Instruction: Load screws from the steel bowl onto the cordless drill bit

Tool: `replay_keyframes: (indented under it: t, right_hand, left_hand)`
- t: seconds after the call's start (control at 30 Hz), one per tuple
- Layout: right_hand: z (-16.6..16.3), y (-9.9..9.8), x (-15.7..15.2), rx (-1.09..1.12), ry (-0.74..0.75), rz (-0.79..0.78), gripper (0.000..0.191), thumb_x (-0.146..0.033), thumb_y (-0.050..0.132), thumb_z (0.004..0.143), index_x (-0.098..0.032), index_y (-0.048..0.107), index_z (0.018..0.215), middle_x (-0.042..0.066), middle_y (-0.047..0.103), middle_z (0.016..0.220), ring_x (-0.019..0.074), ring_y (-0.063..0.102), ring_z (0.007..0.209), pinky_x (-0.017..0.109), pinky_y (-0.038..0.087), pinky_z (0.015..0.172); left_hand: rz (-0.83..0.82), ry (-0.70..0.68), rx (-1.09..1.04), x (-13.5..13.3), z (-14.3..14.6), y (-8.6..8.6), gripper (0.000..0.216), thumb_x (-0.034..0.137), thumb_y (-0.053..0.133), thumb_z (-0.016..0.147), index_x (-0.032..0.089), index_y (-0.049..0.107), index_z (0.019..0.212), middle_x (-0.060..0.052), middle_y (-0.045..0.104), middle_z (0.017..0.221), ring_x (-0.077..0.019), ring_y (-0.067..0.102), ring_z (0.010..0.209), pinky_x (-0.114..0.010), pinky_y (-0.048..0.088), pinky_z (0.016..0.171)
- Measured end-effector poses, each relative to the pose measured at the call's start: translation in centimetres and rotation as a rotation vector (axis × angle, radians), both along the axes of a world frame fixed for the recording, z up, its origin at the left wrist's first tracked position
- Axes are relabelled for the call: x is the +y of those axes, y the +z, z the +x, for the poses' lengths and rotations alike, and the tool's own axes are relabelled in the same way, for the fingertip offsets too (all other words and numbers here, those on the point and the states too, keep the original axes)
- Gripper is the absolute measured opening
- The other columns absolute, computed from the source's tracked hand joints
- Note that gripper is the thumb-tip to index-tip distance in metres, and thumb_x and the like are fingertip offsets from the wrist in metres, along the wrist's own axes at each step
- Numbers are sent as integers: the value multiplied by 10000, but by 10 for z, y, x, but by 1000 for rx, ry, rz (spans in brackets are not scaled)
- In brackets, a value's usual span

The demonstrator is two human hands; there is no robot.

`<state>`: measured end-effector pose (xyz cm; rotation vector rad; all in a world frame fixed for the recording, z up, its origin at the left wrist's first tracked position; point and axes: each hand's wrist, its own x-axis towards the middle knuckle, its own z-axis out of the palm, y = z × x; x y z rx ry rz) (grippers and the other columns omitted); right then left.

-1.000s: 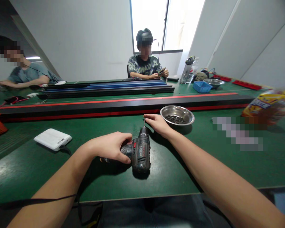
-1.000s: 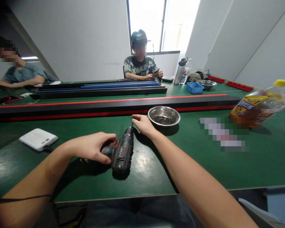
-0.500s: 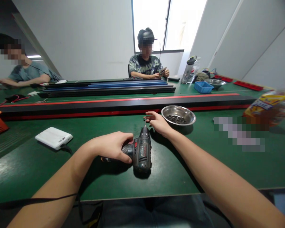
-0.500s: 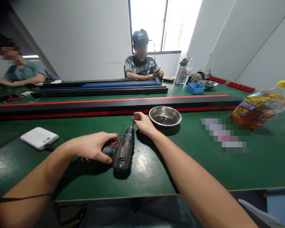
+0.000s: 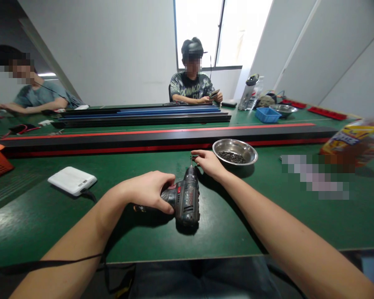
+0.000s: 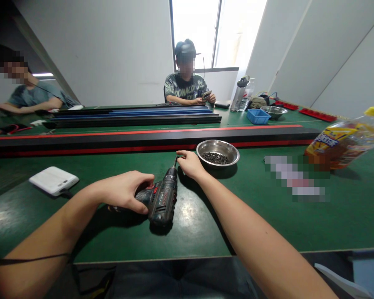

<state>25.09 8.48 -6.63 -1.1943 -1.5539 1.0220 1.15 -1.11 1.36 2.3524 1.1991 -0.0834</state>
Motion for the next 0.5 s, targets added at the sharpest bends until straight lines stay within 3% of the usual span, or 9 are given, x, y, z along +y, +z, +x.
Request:
replay_keyframes:
  t: [0.5]
  right_hand:
    - [-3, -5, -6, -210, -40, 137, 385, -143, 604, 879, -169, 756, 1232, 122, 756, 1266, 256, 711, 1175, 441, 494, 1128]
  left_hand:
    - [277, 83, 8, 10, -10, -11, 443, 618, 743, 769, 235, 659, 974, -18, 720, 900, -212, 637, 764, -295, 375, 629]
